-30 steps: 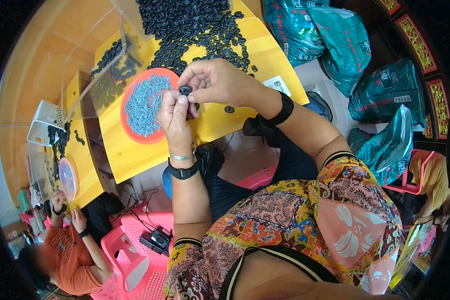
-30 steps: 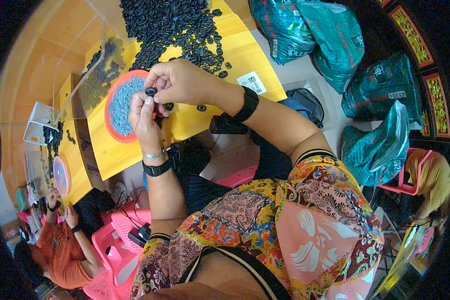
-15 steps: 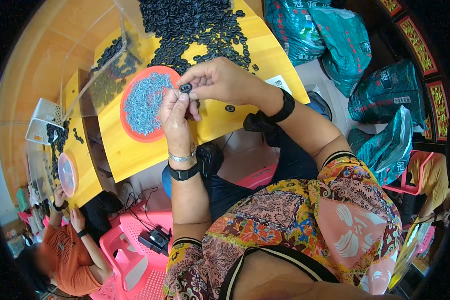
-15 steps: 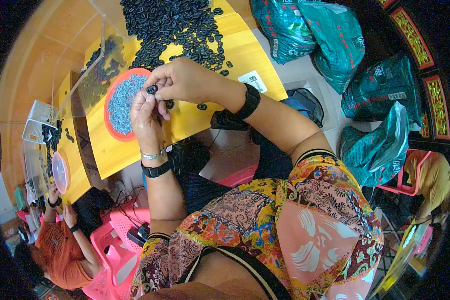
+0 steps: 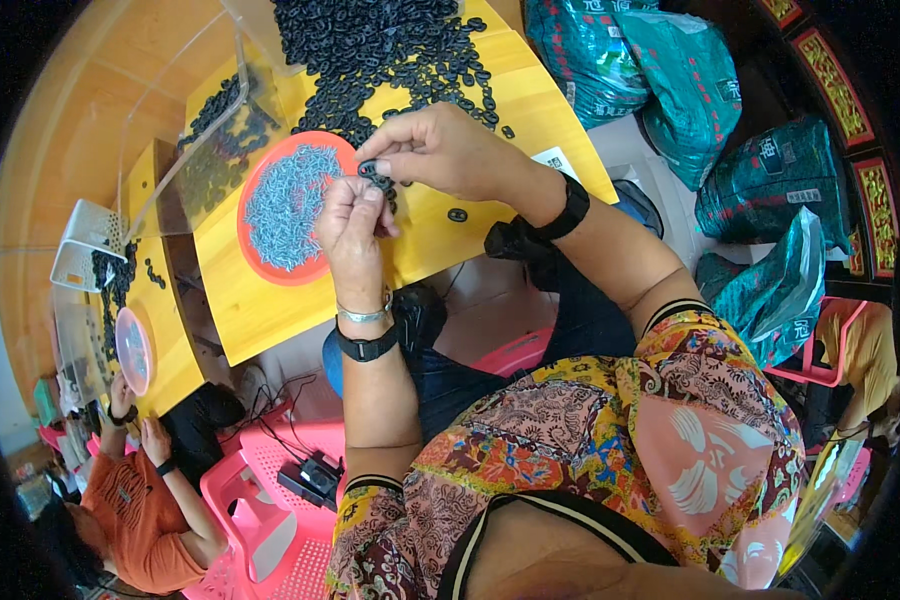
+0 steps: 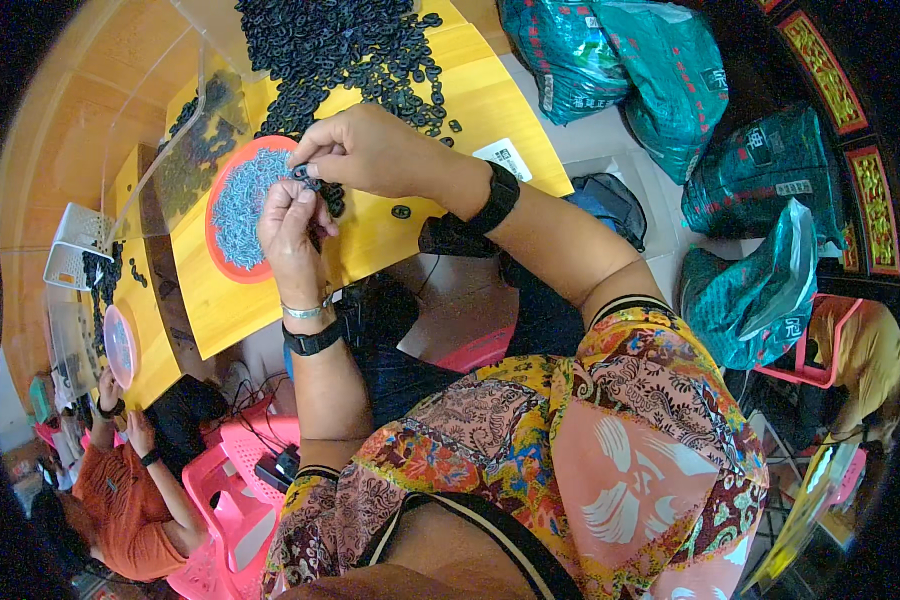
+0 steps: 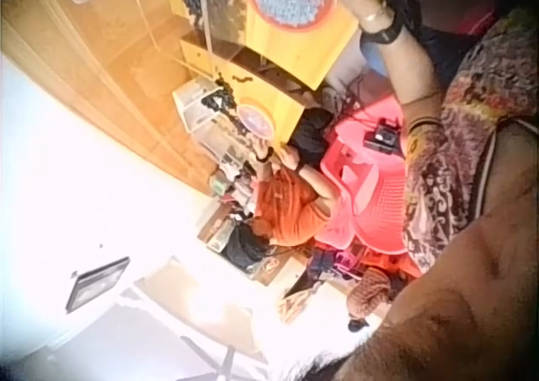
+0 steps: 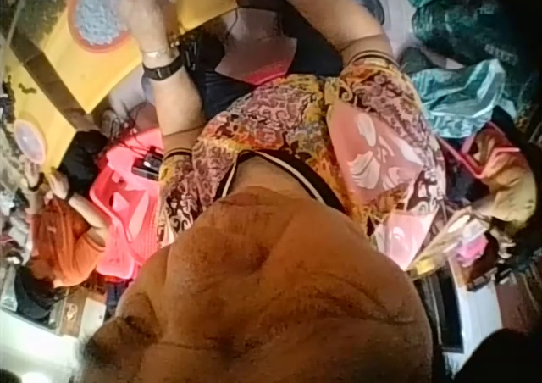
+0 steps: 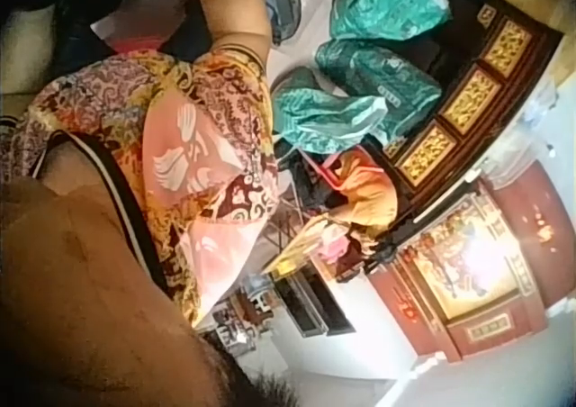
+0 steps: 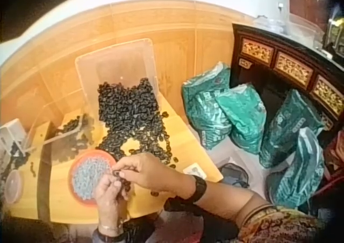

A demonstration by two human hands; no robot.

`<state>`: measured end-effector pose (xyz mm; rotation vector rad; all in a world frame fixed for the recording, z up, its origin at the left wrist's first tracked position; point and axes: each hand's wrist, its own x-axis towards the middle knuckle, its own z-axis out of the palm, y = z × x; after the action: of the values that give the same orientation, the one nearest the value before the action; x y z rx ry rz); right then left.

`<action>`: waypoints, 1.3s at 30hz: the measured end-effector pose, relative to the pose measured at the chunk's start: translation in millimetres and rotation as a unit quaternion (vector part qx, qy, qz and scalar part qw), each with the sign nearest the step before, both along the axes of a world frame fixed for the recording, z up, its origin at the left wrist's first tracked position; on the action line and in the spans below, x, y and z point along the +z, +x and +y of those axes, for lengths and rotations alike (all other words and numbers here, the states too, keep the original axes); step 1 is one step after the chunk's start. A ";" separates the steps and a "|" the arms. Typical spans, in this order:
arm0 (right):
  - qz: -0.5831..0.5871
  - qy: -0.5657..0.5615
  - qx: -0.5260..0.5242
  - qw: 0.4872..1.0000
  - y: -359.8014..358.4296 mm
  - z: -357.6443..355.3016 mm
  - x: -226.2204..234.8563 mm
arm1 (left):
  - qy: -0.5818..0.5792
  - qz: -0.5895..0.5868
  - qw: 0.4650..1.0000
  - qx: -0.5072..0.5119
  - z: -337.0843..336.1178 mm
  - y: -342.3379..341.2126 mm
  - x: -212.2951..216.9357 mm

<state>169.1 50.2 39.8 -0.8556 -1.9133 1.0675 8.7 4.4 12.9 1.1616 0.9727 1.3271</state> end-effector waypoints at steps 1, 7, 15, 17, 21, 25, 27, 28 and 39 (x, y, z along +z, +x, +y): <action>0.017 -0.006 0.006 1.000 0.2 0.1 -0.1 | 0.002 0.016 1.000 0.001 -0.4 0.6 0.2; 0.010 0.003 0.021 1.000 2.7 0.9 1.6 | -0.005 0.037 0.999 0.009 0.0 0.6 -0.5; -0.004 0.001 0.026 1.000 3.9 3.8 0.4 | -0.017 0.029 0.999 0.020 0.5 0.7 0.5; 0.005 -0.008 0.029 1.000 2.4 4.0 0.4 | -0.022 0.034 0.999 0.014 1.3 -1.7 -0.2; -0.021 0.006 0.028 0.999 5.0 5.8 -1.0 | -0.030 0.036 0.999 0.011 0.5 0.1 -0.4; -0.009 -0.007 0.038 0.999 5.1 7.1 -3.5 | -0.034 0.040 0.999 0.014 -0.8 2.1 1.7; -0.009 -0.007 0.039 0.999 4.5 7.0 -4.9 | -0.041 0.035 0.998 0.018 -0.7 2.5 1.3; 0.010 -0.024 0.050 0.998 3.6 6.6 -6.9 | -0.040 0.025 0.999 0.019 0.4 1.9 -0.6; 0.028 -0.039 0.028 0.998 -6.8 1.5 -10.9 | -0.048 -0.020 0.999 -0.005 3.9 -4.4 -4.3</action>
<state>162.3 51.6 28.9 -0.8099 -1.8687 1.1953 4.4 8.4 8.6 1.0630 0.9891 1.2767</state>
